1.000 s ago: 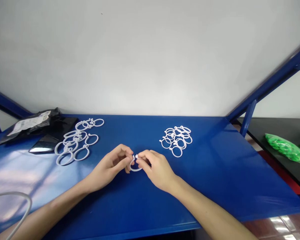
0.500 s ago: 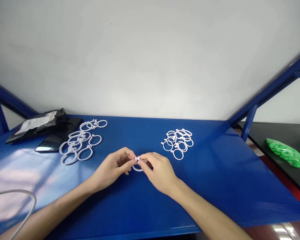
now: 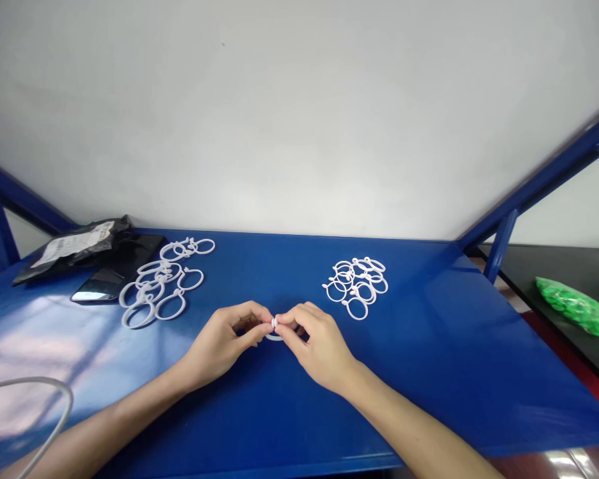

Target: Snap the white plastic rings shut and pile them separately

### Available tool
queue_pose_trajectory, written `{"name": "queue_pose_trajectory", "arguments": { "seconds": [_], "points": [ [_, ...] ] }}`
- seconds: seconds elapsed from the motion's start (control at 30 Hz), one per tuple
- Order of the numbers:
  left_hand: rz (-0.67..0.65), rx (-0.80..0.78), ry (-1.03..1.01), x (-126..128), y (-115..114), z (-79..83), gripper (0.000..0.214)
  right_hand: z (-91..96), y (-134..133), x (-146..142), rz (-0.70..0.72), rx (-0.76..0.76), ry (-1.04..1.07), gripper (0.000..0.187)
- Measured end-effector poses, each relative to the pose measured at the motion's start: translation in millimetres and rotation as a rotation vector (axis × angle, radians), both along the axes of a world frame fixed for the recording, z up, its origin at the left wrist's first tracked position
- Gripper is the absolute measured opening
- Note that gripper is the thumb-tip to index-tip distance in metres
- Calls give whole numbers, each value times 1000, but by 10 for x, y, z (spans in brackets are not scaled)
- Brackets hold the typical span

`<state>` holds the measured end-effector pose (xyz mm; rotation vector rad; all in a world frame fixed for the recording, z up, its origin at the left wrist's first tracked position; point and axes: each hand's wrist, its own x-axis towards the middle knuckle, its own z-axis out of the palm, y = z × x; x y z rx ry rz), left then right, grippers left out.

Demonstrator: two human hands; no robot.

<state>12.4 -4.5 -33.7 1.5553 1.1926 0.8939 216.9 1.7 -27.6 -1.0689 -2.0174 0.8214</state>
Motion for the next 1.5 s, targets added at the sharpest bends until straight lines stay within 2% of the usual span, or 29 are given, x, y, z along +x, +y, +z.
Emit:
{"name": "queue_pose_trajectory", "arguments": {
  "seconds": [0.17,0.37,0.47,0.53,0.6,0.73,0.83,0.93,1.07,1.2,1.33,1.4,1.43,1.5],
  "points": [
    [10,109,31,3,-36,29,17,36,-6,17,44,-7,67,14],
    [-35,258,143,-10,-74,88,15,29,-23,14,64,-36,48,11],
    [-92,365,257,-80,6,100,14,22,21,10,35,35,-17,8],
    [-18,480,416,-214,147,114,18,15,97,52,-6,162,-83,9],
    [178,573,646,-431,362,138,26,11,212,157,-94,286,-155,11],
    [416,502,1001,-957,841,186,39,11,492,518,-388,389,-277,20],
    [439,451,1046,-1218,1023,177,34,-20,653,755,-520,412,-350,28],
    [435,429,1066,-1295,1014,150,21,-73,715,836,-536,402,-403,31],
    [419,416,1058,-1277,897,173,25,-103,672,759,-494,399,-399,29],
    [403,421,1019,-1258,791,258,19,-69,598,648,-452,405,-386,22],
    [377,436,934,-1052,660,384,21,-19,506,525,-381,405,-354,16],
    [271,408,820,-822,572,455,23,-6,424,431,-320,380,-312,14],
    [179,378,736,-684,524,485,25,-4,373,376,-281,361,-284,12],
    [-74,173,404,-403,427,514,30,-12,261,264,-169,319,-225,20]
  ]
}}
